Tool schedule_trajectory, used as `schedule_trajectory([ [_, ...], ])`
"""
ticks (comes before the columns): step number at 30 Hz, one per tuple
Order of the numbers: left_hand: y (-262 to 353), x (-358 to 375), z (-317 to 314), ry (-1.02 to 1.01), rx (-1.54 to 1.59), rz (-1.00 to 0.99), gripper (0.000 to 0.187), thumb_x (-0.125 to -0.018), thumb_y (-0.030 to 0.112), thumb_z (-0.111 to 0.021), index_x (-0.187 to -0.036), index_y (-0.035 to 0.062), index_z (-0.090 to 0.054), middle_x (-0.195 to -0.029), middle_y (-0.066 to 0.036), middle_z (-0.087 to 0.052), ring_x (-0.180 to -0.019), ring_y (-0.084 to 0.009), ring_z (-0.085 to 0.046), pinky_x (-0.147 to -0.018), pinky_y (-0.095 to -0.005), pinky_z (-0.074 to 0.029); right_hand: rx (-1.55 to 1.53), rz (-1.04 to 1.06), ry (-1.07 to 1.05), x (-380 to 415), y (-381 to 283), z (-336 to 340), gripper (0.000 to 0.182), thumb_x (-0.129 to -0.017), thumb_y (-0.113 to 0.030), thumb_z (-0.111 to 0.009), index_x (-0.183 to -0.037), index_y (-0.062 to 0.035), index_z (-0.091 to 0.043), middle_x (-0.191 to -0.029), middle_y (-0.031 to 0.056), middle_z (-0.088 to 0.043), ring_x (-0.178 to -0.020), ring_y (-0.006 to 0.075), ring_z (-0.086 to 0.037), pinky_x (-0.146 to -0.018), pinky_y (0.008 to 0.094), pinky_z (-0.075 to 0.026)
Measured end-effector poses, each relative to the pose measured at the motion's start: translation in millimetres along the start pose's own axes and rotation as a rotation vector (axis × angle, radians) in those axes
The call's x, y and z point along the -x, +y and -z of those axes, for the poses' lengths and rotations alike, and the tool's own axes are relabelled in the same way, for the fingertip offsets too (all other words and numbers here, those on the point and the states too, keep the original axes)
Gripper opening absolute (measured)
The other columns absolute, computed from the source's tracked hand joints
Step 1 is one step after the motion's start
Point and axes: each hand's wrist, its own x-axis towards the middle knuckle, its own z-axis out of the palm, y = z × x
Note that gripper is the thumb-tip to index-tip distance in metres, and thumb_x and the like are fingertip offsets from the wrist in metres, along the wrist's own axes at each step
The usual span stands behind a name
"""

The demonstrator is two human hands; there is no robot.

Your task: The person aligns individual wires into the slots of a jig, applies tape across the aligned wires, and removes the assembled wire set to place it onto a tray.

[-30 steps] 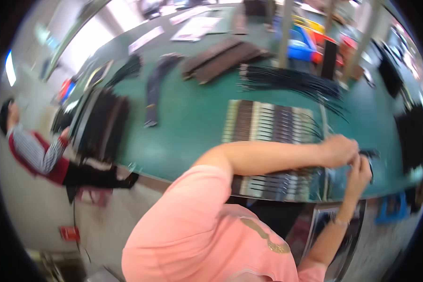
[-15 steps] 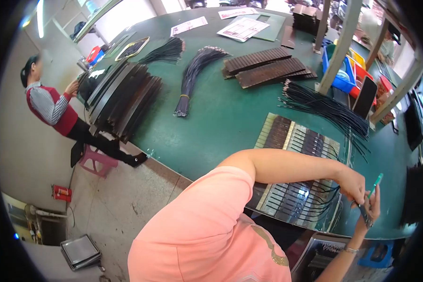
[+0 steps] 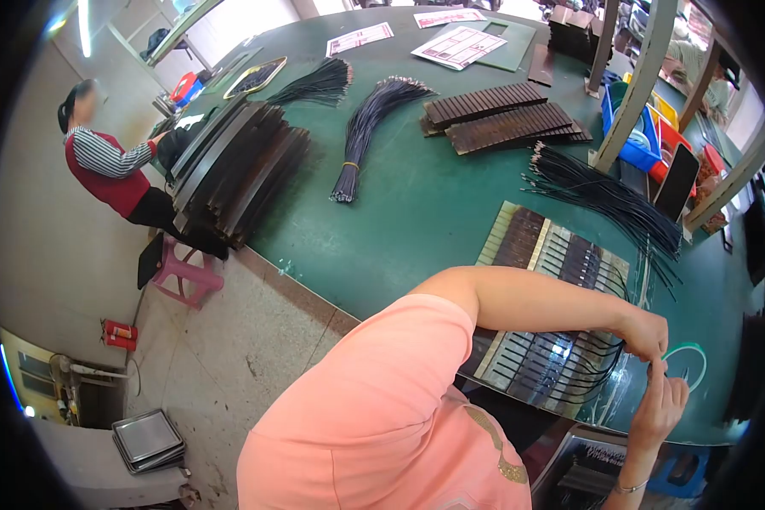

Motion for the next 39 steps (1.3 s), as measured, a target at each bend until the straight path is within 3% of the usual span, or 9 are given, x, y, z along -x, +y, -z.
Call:
schedule_trajectory([
  [4,8,7,-2,0.12,0.119,-0.074,0.031,-0.089,0.031,-0.068,-0.075,0.0034,-0.073,-0.058,-0.001,-0.052,-0.047,-0.01,-0.042,-0.042,-0.0278,-0.031,-0.076,-0.216,0.101,19,-24,-9,0.04,-0.089,0.005,-0.055,-0.13,0.0068,-0.052,-0.096,0.0162,-0.062,-0.091,0.0297,-0.059,-0.091,0.0476,-0.047],
  [7,8,7,-3,0.161,0.172,-0.082,0.03,-0.09,0.03,-0.067,-0.077,0.0036,-0.073,-0.059,-0.001,-0.052,-0.047,-0.0095,-0.042,-0.042,-0.0275,-0.032,-0.701,-0.538,0.577,37,-53,-31,0.049,-0.096,0.002,-0.048,-0.144,0.0065,-0.035,-0.089,0.0133,-0.058,-0.088,0.0253,-0.059,-0.096,0.0486,-0.046],
  [8,7,7,-3,0.184,0.187,-0.084,0.03,-0.09,0.03,-0.066,-0.077,0.0037,-0.073,-0.059,-0.001,-0.052,-0.047,-0.0094,-0.041,-0.042,-0.0275,-0.032,-0.675,-0.596,0.59,36,-60,-32,0.055,-0.102,-0.005,-0.043,-0.15,0.0053,-0.02,-0.078,0.0073,-0.053,-0.076,0.0167,-0.055,-0.084,0.0397,-0.051],
  [12,13,16,3,0.175,0.198,-0.112,0.031,-0.093,0.03,-0.061,-0.082,0.003,-0.072,-0.061,0.0,-0.051,-0.049,-0.0084,-0.04,-0.044,-0.0258,-0.031,-0.896,-0.985,0.387,37,-66,-23,0.046,-0.104,-0.015,-0.042,-0.145,0.0045,-0.035,-0.065,0.0016,-0.045,-0.056,0.0077,-0.042,-0.057,0.0216,-0.04],
  [16,9,17,3,0.054,0.217,-0.147,0.032,-0.094,0.032,-0.059,-0.084,0.0034,-0.072,-0.063,0.001,-0.051,-0.051,-0.008,-0.04,-0.045,-0.025,-0.031,-0.852,-0.943,0.253,64,-38,-31,0.03,-0.105,-0.015,-0.044,-0.126,0.001,-0.058,-0.072,-0.0007,-0.049,-0.054,0.0044,-0.043,-0.051,0.0181,-0.037],
  [23,5,15,5,-0.148,0.092,-0.116,0.028,-0.091,0.031,-0.061,-0.085,0.0082,-0.076,-0.065,0.002,-0.055,-0.057,-0.0092,-0.047,-0.051,-0.0263,-0.038,-0.84,-1.089,0.289,64,6,-47,0.033,-0.096,-0.001,-0.055,-0.129,-0.0002,-0.058,-0.083,0.0062,-0.064,-0.063,0.0092,-0.056,-0.055,0.0201,-0.043],
  [26,-5,4,-5,-0.221,-0.112,-0.201,0.028,-0.09,0.03,-0.063,-0.078,0.0087,-0.076,-0.065,0.001,-0.06,-0.062,-0.0112,-0.053,-0.057,-0.0291,-0.041,-0.689,-0.698,0.11,80,77,-59,0.042,-0.091,0.003,-0.06,-0.133,-0.0004,-0.056,-0.082,0.0059,-0.066,-0.068,0.0102,-0.058,-0.061,0.0244,-0.047],
  [33,2,-2,-10,-0.067,-0.099,-0.048,0.025,-0.085,0.026,-0.066,-0.072,0.0059,-0.073,-0.06,-0.002,-0.057,-0.058,-0.0137,-0.052,-0.052,-0.0317,-0.039,-0.108,-0.037,-0.033,-1,11,18,0.044,-0.082,0.007,-0.066,-0.125,0.0035,-0.059,-0.077,0.0114,-0.065,-0.059,0.0262,-0.057,-0.058,0.0363,-0.044],
  [39,-29,-21,-12,-0.034,-0.056,0.043,0.033,-0.081,0.035,-0.077,-0.07,0.0041,-0.07,-0.059,-0.003,-0.055,-0.054,-0.0141,-0.049,-0.046,-0.0314,-0.038,-0.083,-0.059,-0.017,19,-3,-12,0.037,-0.083,0.007,-0.063,-0.12,0.0035,-0.06,-0.083,0.0152,-0.067,-0.06,0.0287,-0.058,-0.056,0.039,-0.043],
])
